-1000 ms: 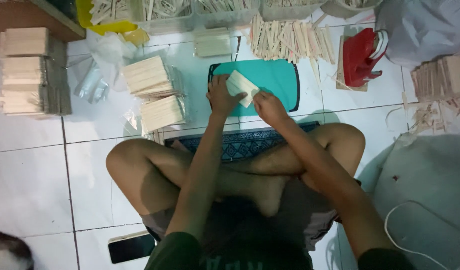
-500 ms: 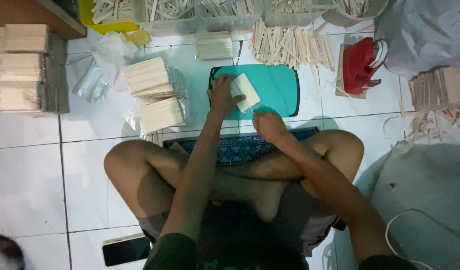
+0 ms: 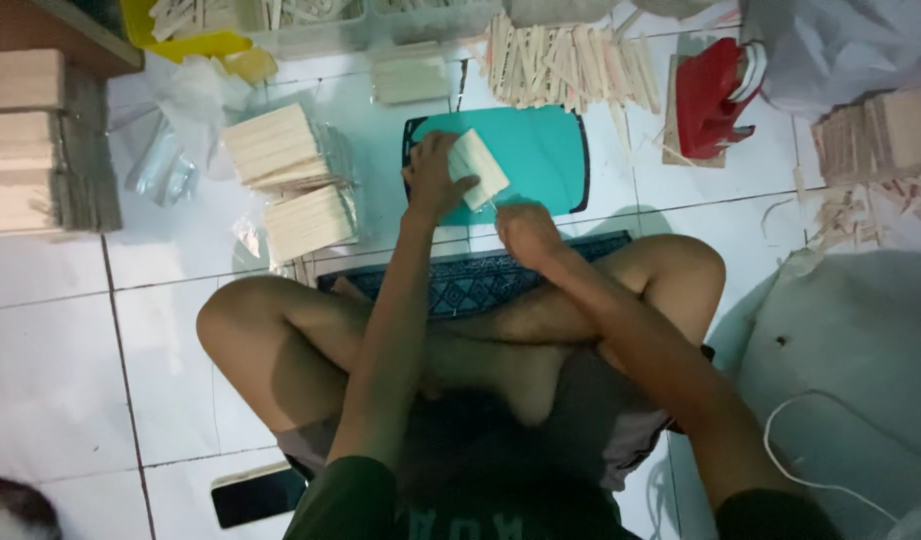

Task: The person sits cross-legged on the floor and repeatedly picks up small wooden sticks, places them on a green cutting board, and arranges them into small bundles. The person then places the bundles aside and continues the process with new sticks.

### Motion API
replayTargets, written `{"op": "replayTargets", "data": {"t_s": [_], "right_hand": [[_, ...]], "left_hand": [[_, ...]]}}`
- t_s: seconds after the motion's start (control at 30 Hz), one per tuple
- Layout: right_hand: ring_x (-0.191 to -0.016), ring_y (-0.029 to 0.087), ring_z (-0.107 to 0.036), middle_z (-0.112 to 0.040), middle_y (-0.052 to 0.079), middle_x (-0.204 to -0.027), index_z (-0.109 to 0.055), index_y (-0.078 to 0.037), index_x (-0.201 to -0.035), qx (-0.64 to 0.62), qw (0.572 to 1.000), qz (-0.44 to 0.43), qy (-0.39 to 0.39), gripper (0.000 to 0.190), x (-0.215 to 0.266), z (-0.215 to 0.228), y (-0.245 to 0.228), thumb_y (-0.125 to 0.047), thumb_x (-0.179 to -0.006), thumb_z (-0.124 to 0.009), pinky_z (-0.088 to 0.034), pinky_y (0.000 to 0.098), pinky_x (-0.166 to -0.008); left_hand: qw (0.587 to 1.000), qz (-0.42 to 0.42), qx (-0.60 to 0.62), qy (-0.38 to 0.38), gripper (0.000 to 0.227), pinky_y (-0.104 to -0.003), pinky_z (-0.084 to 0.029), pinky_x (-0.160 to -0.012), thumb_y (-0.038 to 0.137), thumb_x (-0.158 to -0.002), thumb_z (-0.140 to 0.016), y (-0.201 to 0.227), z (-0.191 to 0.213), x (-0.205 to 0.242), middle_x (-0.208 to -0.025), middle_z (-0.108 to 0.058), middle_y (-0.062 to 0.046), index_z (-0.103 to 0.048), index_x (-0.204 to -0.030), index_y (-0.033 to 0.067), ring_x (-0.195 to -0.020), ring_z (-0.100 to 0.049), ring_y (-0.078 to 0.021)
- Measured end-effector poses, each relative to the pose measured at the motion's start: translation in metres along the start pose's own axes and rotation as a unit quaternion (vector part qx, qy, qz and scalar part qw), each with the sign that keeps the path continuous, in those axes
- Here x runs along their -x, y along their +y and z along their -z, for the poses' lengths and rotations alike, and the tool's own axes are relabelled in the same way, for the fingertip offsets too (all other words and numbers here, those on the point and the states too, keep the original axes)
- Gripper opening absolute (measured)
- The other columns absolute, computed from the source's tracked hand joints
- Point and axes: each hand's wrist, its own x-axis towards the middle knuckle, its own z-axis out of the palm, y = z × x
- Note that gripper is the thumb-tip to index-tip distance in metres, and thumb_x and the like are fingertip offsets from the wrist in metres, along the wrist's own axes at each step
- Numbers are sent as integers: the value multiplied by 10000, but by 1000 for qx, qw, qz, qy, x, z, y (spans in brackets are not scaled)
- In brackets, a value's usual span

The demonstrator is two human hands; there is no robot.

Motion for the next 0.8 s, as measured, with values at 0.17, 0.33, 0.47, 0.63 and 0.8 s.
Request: {"op": "replayTargets", "data": {"t_s": [0.17, 0.33, 0.47, 0.63, 0.8], "right_hand": [[-746, 409, -660, -621, 197, -680, -610, -114, -710, -4, 1000, 0, -21, 303, -3, 8, -7, -162, -1009, -607, -526, 513, -688], [-639, 227, -583, -486, 9, -644, -582, -100, -731, 31, 999, -32, -6, 348, -10, -5, 2, -220, -1056, -616, -528, 491, -639], [-766, 388, -667, -609, 160, -707, -637, -84, -792, 54, 998, -35, -11, 274, -8, 19, -10, -212, -1030, -590, -520, 514, -662], [-867, 391, -704, -699, 163, -868, -689, -93, -959, 78, 996, -34, 39, 171, -23, 54, -34, -194, -1046, -584, -557, 523, -708], [-956, 377, -672, -668, 132, -964, -676, -100, -994, 44, 998, -41, 17, 131, -33, 69, -38, -219, -1019, -630, -553, 530, -790]], "left_hand": [[999, -30, -20, 9, 737, -713, -276, -1066, 360, -863, -837, -13, -20, 3, -1508, -354, -111, -481, -1481, 176, -1404, -288, -478], [999, -46, 2, 21, 748, -695, -281, -1084, 276, -859, -839, -5, -26, 4, -1524, -353, -147, -473, -1498, 146, -1389, -290, -481], [998, -47, 46, 25, 714, -659, -297, -1127, 336, -859, -844, -11, -19, 9, -1482, -405, -150, -519, -1453, 111, -1369, -373, -454], [937, 39, 330, 113, 730, -619, -382, -1121, 445, -908, -859, 38, 4, 31, -1441, -517, -207, -523, -1448, 86, -1350, -494, -414], [909, 26, 389, 147, 368, -553, -596, -888, 253, -1006, -740, 35, -10, 17, -1233, -690, -152, -625, -1295, 56, -1142, -674, -348]]}}
